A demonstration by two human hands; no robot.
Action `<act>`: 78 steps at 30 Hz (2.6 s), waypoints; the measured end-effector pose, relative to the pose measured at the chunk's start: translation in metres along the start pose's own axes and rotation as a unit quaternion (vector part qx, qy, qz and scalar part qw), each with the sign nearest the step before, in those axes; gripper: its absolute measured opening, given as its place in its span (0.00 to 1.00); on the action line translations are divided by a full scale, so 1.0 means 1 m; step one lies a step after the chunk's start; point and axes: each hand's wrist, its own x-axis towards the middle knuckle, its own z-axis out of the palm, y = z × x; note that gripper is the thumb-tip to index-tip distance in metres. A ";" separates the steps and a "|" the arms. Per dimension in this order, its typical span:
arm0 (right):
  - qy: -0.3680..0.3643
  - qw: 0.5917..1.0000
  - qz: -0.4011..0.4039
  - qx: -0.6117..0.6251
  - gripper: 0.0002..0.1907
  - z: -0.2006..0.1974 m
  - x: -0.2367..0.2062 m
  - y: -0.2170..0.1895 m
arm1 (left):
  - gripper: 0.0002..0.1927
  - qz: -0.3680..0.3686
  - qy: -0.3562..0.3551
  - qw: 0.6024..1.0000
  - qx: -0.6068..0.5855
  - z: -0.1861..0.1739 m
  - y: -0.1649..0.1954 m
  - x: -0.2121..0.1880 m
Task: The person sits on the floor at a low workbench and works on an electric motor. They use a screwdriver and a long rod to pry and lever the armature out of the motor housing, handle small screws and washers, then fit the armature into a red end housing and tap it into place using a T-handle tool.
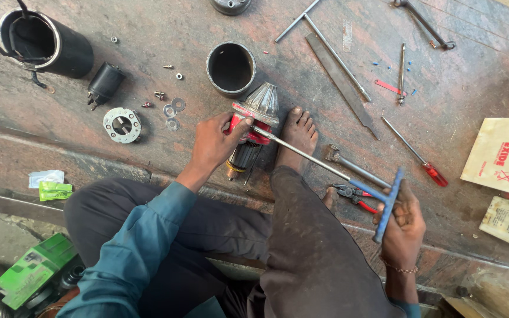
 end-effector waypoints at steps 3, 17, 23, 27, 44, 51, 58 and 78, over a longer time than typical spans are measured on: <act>-0.032 0.997 -0.046 -0.045 0.41 -0.008 -0.001 -0.003 | 0.23 0.013 0.015 1.000 0.001 0.002 0.001 0.001; 0.043 0.992 0.118 0.010 0.27 -0.001 -0.003 0.025 | 0.28 -0.130 0.025 0.977 -0.165 0.010 0.009 0.001; 0.048 0.930 0.196 0.306 0.26 0.015 -0.003 0.019 | 0.26 -0.114 0.004 0.987 -0.117 0.010 0.010 0.000; 0.096 0.965 0.083 0.228 0.09 0.026 -0.011 0.003 | 0.26 -0.120 0.004 0.980 -0.159 0.008 0.011 0.000; -0.118 0.909 0.237 0.323 0.33 -0.023 -0.006 0.086 | 0.22 -0.120 0.018 0.984 -0.131 0.008 0.000 0.002; 0.134 0.956 -0.188 -0.180 0.23 0.018 -0.010 0.072 | 0.23 -0.128 0.014 0.984 -0.122 0.006 -0.002 0.003; 0.054 0.979 0.170 -0.102 0.23 0.028 0.004 -0.021 | 0.24 -0.126 0.003 0.985 -0.118 0.008 0.001 0.003; -0.111 0.993 -0.013 0.022 0.19 -0.026 0.007 0.034 | 0.22 -0.101 0.017 0.989 -0.110 0.009 0.002 0.001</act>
